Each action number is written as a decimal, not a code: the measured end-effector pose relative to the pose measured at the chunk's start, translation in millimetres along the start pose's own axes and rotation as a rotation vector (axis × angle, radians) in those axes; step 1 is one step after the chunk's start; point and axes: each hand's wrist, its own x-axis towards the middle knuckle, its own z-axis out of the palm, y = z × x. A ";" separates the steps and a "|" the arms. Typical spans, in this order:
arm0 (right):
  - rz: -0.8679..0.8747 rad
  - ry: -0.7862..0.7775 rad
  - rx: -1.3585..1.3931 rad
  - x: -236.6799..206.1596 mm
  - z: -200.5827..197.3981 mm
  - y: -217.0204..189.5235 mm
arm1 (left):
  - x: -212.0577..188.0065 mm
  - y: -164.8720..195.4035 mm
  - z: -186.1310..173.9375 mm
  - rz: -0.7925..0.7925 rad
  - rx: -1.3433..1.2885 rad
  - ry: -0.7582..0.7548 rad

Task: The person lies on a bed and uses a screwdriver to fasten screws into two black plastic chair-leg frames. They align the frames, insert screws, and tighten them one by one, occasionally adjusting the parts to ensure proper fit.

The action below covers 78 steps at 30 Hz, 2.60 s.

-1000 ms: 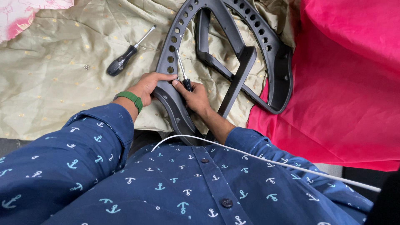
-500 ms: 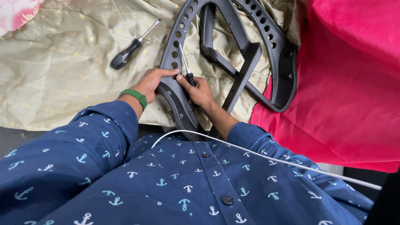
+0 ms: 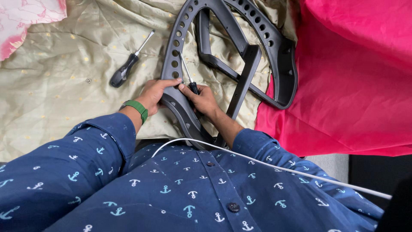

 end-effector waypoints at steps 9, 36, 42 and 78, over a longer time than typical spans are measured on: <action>-0.029 0.112 0.066 -10.4 -17.7 11.0 | -5.6 32.5 -7.0 -0.056 0.464 -0.072; 0.125 0.449 -0.478 -7.9 -9.8 -3.2 | -75.8 20.7 -131.2 0.813 1.471 0.412; 0.142 0.458 -0.568 -14.9 -8.6 -12.4 | -70.5 16.3 -131.3 0.803 1.438 0.420; -0.229 0.344 0.065 -49.4 20.3 -38.3 | -40.0 31.9 13.6 0.407 0.618 -0.090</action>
